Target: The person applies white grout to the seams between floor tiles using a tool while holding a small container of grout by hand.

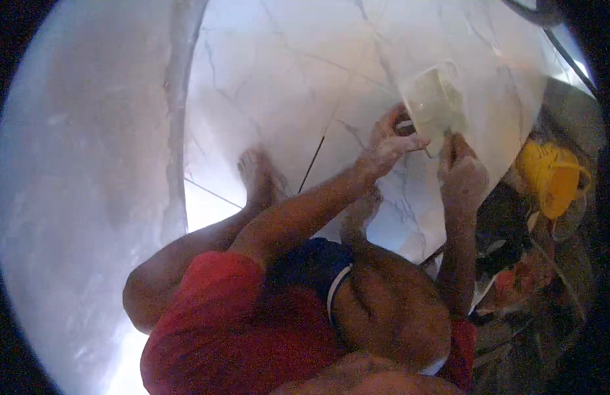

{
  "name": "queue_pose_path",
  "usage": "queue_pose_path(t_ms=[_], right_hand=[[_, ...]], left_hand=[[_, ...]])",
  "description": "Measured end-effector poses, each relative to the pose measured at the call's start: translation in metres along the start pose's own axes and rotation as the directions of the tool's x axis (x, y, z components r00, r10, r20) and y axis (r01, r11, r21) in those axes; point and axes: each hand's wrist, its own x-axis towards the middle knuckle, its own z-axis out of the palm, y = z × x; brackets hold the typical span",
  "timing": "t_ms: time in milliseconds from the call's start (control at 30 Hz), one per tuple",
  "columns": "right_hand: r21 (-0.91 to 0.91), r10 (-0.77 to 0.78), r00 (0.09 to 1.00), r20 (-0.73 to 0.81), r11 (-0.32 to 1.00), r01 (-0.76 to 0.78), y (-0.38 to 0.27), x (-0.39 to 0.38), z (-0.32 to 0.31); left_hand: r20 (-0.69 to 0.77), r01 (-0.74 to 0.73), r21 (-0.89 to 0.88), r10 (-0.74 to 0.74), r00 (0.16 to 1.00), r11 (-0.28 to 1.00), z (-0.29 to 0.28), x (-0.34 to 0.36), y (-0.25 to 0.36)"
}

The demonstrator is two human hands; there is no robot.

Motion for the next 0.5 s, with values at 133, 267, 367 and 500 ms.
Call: queue_pose_path(t_ms=[133,267,367,500], right_hand=[[-0.051,0.129,0.987,0.092,0.991,-0.125,-0.021,0.018,-0.018],[-0.002,-0.041,0.980,0.197,0.999,0.042,-0.042,0.032,-0.023],[-0.030,-0.104,0.979,0.174,0.993,0.111,-0.048,0.049,-0.028],[-0.061,-0.213,0.941,0.264,0.970,0.237,-0.078,0.059,-0.023]], left_hand=[[-0.021,-0.040,0.034,0.040,0.999,0.999,-0.004,-0.002,0.014],[-0.059,-0.105,-0.011,0.104,0.993,0.994,-0.018,-0.008,0.024],[-0.107,-0.125,-0.019,0.122,0.987,0.992,-0.023,-0.015,0.032],[-0.138,-0.156,-0.117,0.140,0.980,0.981,-0.043,-0.024,0.048]])
